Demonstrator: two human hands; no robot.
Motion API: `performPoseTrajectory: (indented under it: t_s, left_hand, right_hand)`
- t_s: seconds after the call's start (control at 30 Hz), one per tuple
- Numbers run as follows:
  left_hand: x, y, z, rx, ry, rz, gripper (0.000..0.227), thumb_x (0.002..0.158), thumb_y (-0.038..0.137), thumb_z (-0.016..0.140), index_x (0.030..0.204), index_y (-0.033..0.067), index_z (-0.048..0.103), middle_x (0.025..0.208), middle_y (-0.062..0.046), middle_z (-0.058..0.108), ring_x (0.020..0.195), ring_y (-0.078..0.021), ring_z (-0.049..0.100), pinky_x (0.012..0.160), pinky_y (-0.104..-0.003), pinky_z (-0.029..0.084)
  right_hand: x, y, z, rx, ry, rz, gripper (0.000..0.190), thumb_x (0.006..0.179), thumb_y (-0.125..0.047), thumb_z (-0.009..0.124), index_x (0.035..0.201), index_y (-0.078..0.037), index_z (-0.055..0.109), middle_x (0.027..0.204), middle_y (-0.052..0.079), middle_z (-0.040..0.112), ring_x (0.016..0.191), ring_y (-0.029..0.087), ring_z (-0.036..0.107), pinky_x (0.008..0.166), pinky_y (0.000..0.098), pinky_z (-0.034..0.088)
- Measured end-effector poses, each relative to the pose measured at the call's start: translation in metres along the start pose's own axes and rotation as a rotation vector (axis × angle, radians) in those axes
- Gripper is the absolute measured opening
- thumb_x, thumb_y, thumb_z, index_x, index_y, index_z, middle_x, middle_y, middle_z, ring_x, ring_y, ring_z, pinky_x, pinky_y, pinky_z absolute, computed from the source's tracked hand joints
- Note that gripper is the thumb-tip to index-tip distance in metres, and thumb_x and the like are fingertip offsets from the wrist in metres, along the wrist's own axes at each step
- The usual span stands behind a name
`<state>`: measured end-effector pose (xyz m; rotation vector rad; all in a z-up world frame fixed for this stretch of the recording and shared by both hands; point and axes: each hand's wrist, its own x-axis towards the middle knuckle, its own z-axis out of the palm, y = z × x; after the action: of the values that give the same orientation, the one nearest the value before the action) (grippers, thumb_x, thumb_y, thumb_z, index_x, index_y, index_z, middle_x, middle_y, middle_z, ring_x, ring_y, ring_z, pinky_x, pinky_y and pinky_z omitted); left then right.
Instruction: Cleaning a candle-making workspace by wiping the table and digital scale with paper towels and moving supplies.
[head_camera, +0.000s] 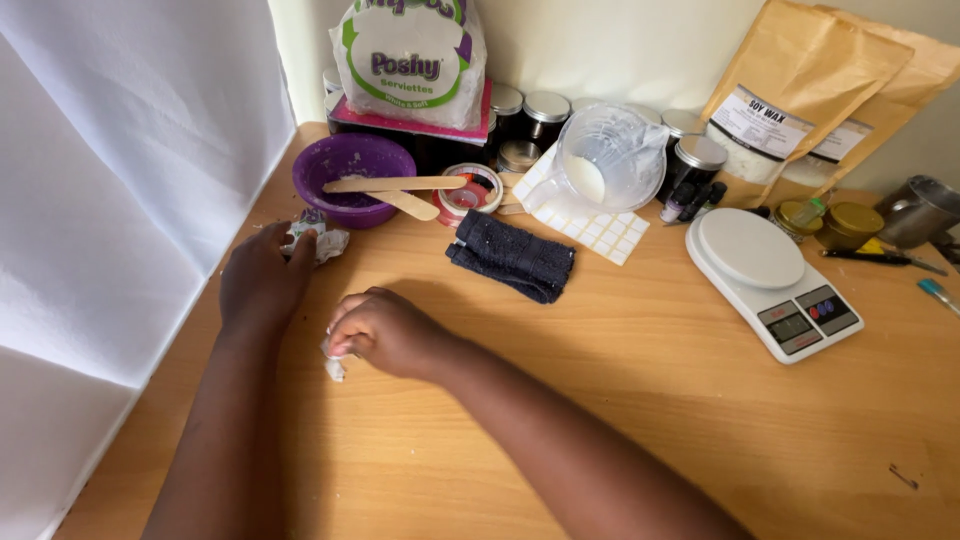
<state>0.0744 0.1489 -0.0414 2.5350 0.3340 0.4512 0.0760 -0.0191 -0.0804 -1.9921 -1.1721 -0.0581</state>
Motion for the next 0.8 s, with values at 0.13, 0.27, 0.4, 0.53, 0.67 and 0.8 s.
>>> performPoseTrajectory:
  t_s: [0.13,0.27,0.4,0.53,0.67,0.8]
  left_hand:
    - [0.003,-0.005,0.003,-0.031,0.028,0.021,0.053,0.101,0.044,0.044,0.125,0.0001,0.059,0.11,-0.017,0.066,0.104,-0.0363,0.062,0.08,-0.054,0.051]
    - [-0.005,0.002,-0.006,-0.091,0.114,0.038,0.045,0.101,0.036,0.049,0.124,-0.0023,0.059,0.116,-0.023,0.062,0.102,-0.036,0.062,0.081,-0.051,0.051]
    - [-0.007,0.006,-0.013,-0.111,0.16,0.031,0.042,0.1,0.03,0.051,0.123,-0.0033,0.059,0.12,-0.024,0.059,0.104,-0.0371,0.061,0.082,-0.051,0.05]
    - [-0.004,0.002,-0.013,-0.101,0.162,0.002,0.042,0.101,0.034,0.05,0.121,-0.0022,0.061,0.118,-0.024,0.06,0.104,-0.0386,0.061,0.082,-0.05,0.05]
    - [-0.004,0.0,-0.01,-0.138,0.254,-0.002,0.038,0.101,0.03,0.053,0.116,-0.0024,0.064,0.109,-0.025,0.063,0.101,-0.0401,0.062,0.081,-0.05,0.05]
    - [-0.005,0.002,-0.013,-0.135,0.26,-0.006,0.037,0.1,0.032,0.055,0.114,-0.0006,0.065,0.102,-0.022,0.065,0.098,-0.0384,0.063,0.08,-0.048,0.051]
  right_hand:
    - [-0.014,0.001,-0.041,0.138,-0.249,-0.181,0.008,0.081,-0.011,0.066,0.082,-0.004,0.07,0.083,0.02,0.066,0.089,0.044,0.06,0.084,0.0506,0.049]
    - [-0.029,0.001,-0.083,0.048,-0.279,-0.114,0.008,0.081,-0.016,0.069,0.084,-0.01,0.073,0.087,0.014,0.069,0.09,0.04,0.062,0.083,0.0485,0.05]
    - [-0.051,0.002,-0.081,-0.061,-0.187,0.025,0.008,0.084,-0.011,0.064,0.085,-0.007,0.071,0.093,0.013,0.071,0.091,0.04,0.064,0.08,0.0483,0.051]
    - [-0.072,0.003,-0.046,-0.399,0.067,0.377,0.014,0.082,-0.013,0.059,0.088,-0.016,0.071,0.095,0.005,0.067,0.085,0.028,0.067,0.074,0.0373,0.055]
    - [-0.072,-0.018,-0.024,-0.322,0.082,0.625,0.023,0.082,-0.009,0.05,0.098,-0.006,0.067,0.098,0.012,0.058,0.092,0.033,0.065,0.076,0.0382,0.056]
    - [-0.051,-0.028,-0.007,-0.236,0.063,0.603,0.022,0.081,-0.005,0.052,0.097,-0.006,0.067,0.096,0.011,0.054,0.091,0.032,0.065,0.076,0.0375,0.055]
